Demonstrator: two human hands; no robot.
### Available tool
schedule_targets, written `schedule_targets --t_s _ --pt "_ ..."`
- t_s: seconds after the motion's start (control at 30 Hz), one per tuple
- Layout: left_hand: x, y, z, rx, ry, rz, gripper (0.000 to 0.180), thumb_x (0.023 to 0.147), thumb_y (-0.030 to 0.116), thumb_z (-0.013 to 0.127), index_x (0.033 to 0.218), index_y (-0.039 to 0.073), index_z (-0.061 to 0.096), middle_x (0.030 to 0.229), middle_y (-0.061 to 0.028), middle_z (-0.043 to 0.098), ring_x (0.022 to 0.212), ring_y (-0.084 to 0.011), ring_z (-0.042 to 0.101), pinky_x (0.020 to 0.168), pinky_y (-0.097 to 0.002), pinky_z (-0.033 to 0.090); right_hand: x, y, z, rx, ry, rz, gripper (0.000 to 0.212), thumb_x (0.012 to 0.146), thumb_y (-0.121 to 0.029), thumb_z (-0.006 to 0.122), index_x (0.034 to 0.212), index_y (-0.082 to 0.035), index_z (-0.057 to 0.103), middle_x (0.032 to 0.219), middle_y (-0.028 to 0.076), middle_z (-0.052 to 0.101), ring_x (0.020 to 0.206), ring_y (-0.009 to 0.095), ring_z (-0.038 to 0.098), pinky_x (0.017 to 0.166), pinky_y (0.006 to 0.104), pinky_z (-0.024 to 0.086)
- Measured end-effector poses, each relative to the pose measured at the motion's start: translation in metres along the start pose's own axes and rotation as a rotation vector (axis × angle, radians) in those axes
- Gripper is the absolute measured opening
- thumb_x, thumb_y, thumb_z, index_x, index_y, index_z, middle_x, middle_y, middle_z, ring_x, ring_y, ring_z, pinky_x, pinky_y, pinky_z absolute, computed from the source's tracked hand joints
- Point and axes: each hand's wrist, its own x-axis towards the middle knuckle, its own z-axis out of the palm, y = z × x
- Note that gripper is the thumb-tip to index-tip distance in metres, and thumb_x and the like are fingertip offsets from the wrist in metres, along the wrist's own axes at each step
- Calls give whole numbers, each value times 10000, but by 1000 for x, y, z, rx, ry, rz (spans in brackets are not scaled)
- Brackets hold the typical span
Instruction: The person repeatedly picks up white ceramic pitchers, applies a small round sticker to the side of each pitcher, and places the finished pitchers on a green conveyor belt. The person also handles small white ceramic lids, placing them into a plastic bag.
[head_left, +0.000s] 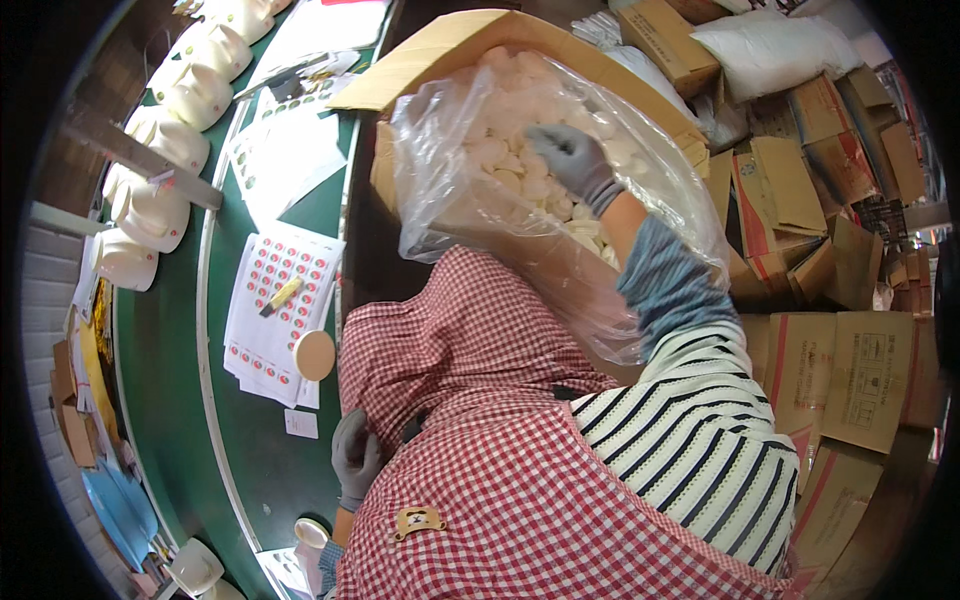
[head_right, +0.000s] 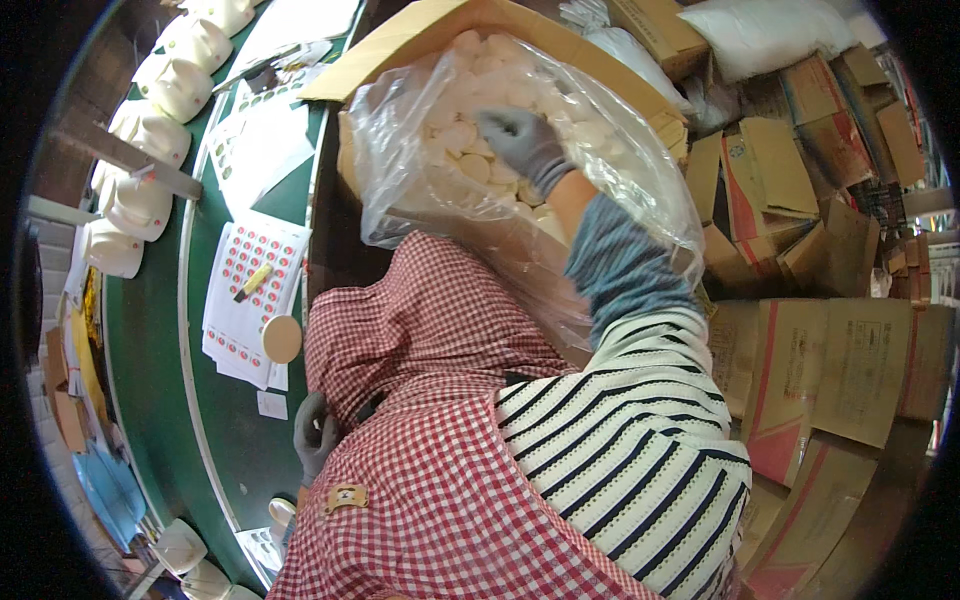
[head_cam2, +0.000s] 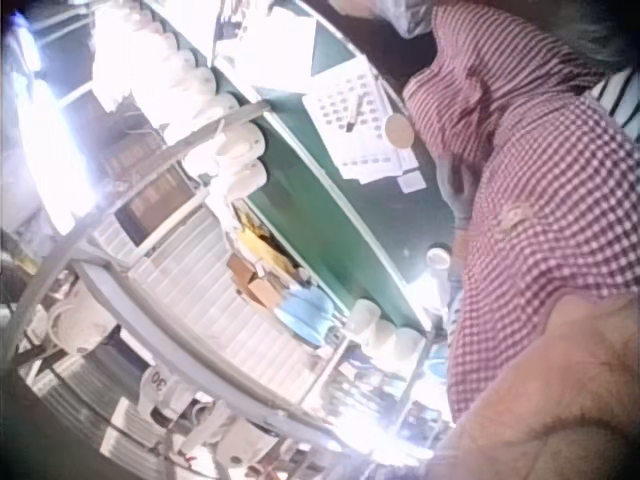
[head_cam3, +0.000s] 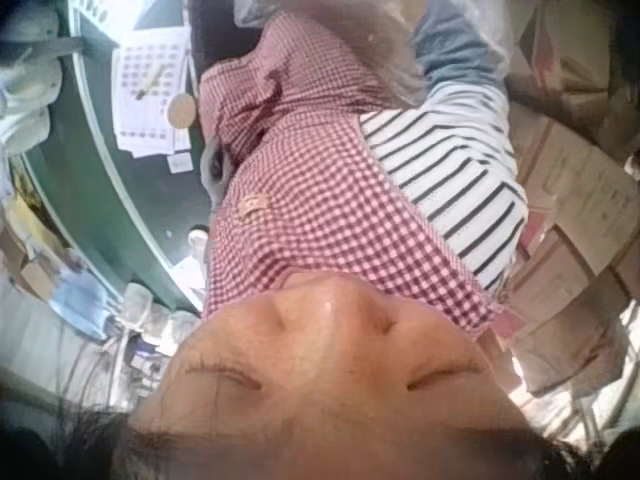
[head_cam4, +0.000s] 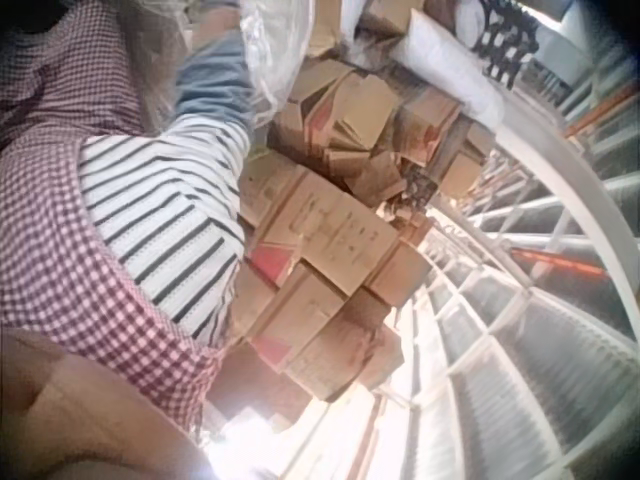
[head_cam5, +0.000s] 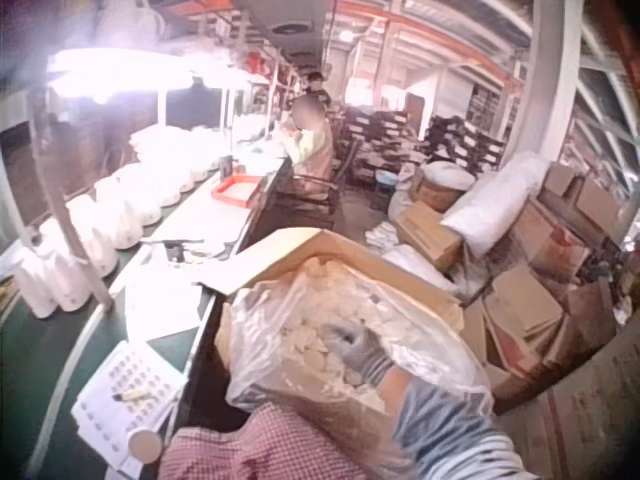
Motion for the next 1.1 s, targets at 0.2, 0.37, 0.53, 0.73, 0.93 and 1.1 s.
schedule_targets --t_s 0.2,0.37,0.53,0.73,0.93,1.1 --pt "2 -7 25 87 54 -107 411 819 1 656 1225 0 594 1201 -137 586 1126 -274 572 988 -355 465 -34 169 -64 -791 -695 522 515 859 -433 596 1302 -171 610 1299 172 613 1185 356 590 1019 407 452" --pt "-6 11 22 272 76 -89 405 781 35 694 1179 5 622 1176 -158 626 1123 -313 583 995 -393 458 -54 183 -11 -934 -768 544 480 919 -424 546 1321 -167 592 1391 108 570 1285 281 539 1098 609 284" --pt "20 20 21 354 53 11 403 764 52 703 1162 36 641 1130 -148 658 1085 -322 610 966 -414 474 -71 283 -11 -1205 -835 530 401 940 -366 517 1289 -203 625 1333 90 618 1268 271 554 1042 651 283" --pt "17 36 29 415 115 6 361 753 59 692 1110 28 644 1066 -153 669 1028 -344 625 921 -426 484 -46 201 -19 -798 -393 654 397 883 -381 600 1206 -166 686 1215 140 673 1128 340 633 918 429 482" --pt "27 48 28 334 126 71 289 790 42 674 1077 22 648 1015 -156 671 974 -337 640 855 -415 507 -30 42 -53 481 -187 270 247 864 -99 658 1075 26 693 940 9 676 900 100 606 798 241 476" --pt "20 51 0 245 298 64 252 833 61 677 1083 38 663 1011 -163 668 952 -346 643 852 -406 518 -109 -77 -6 488 -1116 239 405 759 -161 814 1098 22 688 1027 50 677 926 150 617 845 314 499"
